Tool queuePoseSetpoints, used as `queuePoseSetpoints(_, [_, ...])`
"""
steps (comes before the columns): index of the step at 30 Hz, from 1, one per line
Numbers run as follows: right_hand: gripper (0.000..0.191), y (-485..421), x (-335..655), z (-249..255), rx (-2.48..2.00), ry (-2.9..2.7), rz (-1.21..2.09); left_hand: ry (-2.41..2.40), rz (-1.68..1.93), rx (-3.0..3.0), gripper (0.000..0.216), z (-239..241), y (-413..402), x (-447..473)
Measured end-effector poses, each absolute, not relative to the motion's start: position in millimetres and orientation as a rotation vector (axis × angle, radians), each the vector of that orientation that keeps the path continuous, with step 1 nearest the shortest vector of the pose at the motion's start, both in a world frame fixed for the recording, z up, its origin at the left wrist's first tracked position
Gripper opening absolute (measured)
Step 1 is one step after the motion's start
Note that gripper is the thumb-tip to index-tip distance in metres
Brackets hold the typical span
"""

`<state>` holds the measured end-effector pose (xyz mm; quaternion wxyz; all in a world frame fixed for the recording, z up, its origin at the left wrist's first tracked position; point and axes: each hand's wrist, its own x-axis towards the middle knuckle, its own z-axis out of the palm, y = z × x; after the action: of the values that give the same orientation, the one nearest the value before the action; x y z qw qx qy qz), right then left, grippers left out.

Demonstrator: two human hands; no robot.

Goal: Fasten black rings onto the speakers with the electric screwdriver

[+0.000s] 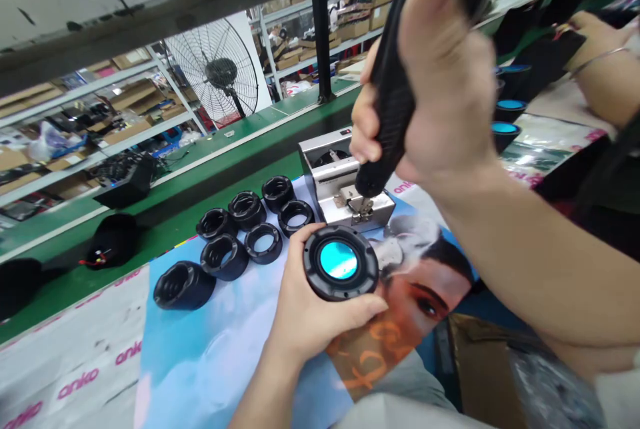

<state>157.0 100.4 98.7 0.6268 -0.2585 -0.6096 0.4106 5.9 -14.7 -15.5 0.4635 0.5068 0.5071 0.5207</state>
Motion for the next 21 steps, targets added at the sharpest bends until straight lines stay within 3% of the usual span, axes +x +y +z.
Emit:
queuePoseSetpoints(6, [0.055,122.6,151.0,58.0,-0.479,-1.313,1.068,1.131,1.305,1.153,0.105,-18.2,-10.8,2.2])
queuePoseSetpoints(12, [0.061,122.1,152.5,52.9,-0.569,-1.326,1.191,1.114,1.292,1.125,0.108,-20.2,-10.0,1.5])
queuePoseSetpoints(18, [0.055,102.8,163.2,88.2,-0.423,-1.352,1.193,1.174,1.283,1.103,0.111,-12.2,-7.4,5.1])
queuePoseSetpoints(21, [0.063,78.5,157.1,127.2,-0.336,-1.350,1.210,1.205,1.284,1.110,0.110,-10.0,-5.1,6.4])
